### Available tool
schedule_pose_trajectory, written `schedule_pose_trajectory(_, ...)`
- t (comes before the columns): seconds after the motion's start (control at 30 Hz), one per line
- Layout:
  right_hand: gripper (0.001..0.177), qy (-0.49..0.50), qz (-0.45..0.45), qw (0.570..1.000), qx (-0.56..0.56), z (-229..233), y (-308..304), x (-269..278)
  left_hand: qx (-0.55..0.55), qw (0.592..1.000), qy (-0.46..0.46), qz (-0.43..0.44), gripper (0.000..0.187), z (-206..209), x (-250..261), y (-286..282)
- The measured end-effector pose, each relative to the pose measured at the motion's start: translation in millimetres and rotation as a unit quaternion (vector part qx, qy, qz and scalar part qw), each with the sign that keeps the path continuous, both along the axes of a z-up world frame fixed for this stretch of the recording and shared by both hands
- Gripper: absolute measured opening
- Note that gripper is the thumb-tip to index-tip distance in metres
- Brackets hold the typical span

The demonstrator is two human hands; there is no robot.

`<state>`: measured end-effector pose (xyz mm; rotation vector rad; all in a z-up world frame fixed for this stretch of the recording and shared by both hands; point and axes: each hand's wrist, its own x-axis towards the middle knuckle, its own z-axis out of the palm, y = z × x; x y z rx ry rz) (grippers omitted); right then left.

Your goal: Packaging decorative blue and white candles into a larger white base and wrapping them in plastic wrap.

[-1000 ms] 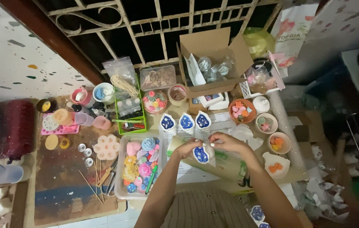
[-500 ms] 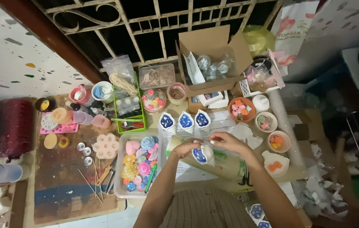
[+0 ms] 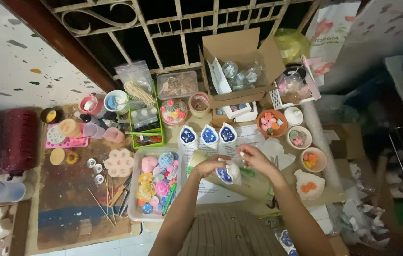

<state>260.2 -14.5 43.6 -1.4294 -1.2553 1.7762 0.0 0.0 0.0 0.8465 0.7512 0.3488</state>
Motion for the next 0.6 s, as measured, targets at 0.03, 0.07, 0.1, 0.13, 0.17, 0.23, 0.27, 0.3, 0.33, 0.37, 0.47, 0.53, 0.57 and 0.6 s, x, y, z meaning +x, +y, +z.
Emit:
schedule_pose_trajectory(0.03,0.015,0.0,-0.001,1.0,0.001,0,2,2,0.001,1.0,0.0,-0.001,0.068,5,0,1)
schedule_pose_trajectory(0.07,0.015,0.009,0.019,1.0,-0.013,-1,3,5,0.005,1.0,0.002,-0.001,0.069,9,-1,3)
schedule_pose_trajectory(0.1,0.018,0.018,0.038,0.999,-0.028,-2,2,8,0.008,1.0,0.004,-0.003,0.069,13,0,1)
schedule_pose_trajectory(0.13,0.018,0.018,0.037,0.999,-0.028,18,0,5,0.008,1.0,0.004,-0.004,0.069,16,1,1)
schedule_pose_trajectory(0.17,0.015,-0.027,0.062,0.997,-0.033,37,0,2,0.013,1.0,0.018,-0.009,0.07,20,0,2)
schedule_pose_trajectory(0.23,0.015,-0.072,0.087,0.993,-0.037,44,0,2,0.019,0.999,0.031,-0.014,0.07,15,0,4)
schedule_pose_trajectory(0.27,0.012,-0.047,0.118,0.991,0.043,31,0,7,0.037,0.999,0.024,-0.018,0.07,7,1,5)
schedule_pose_trajectory(0.3,0.013,-0.022,0.147,0.981,0.123,18,0,12,0.055,0.998,0.018,-0.021,0.07,-2,1,5)
schedule_pose_trajectory(0.33,0.013,-0.022,0.147,0.981,0.123,8,-1,11,0.055,0.998,0.018,-0.021,0.07,-2,3,5)
schedule_pose_trajectory(0.37,0.014,-0.04,0.089,0.991,0.09,-2,-1,9,0.059,0.998,0.008,-0.022,0.07,-3,3,5)
schedule_pose_trajectory(0.47,0.016,-0.073,0.017,0.996,0.048,-2,-4,-5,0.069,0.997,0.006,-0.023,0.07,6,3,7)
schedule_pose_trajectory(0.53,0.017,-0.089,0.003,0.995,0.038,-12,-6,-11,0.073,0.997,0.014,-0.023,0.071,8,4,5)
schedule_pose_trajectory(0.57,0.017,-0.085,-0.006,0.994,0.066,-27,-6,-10,0.085,0.996,0.024,-0.021,0.07,6,4,5)
schedule_pose_trajectory(0.6,0.017,-0.08,-0.015,0.992,0.094,-41,-5,-10,0.098,0.994,0.033,-0.02,0.069,4,4,5)
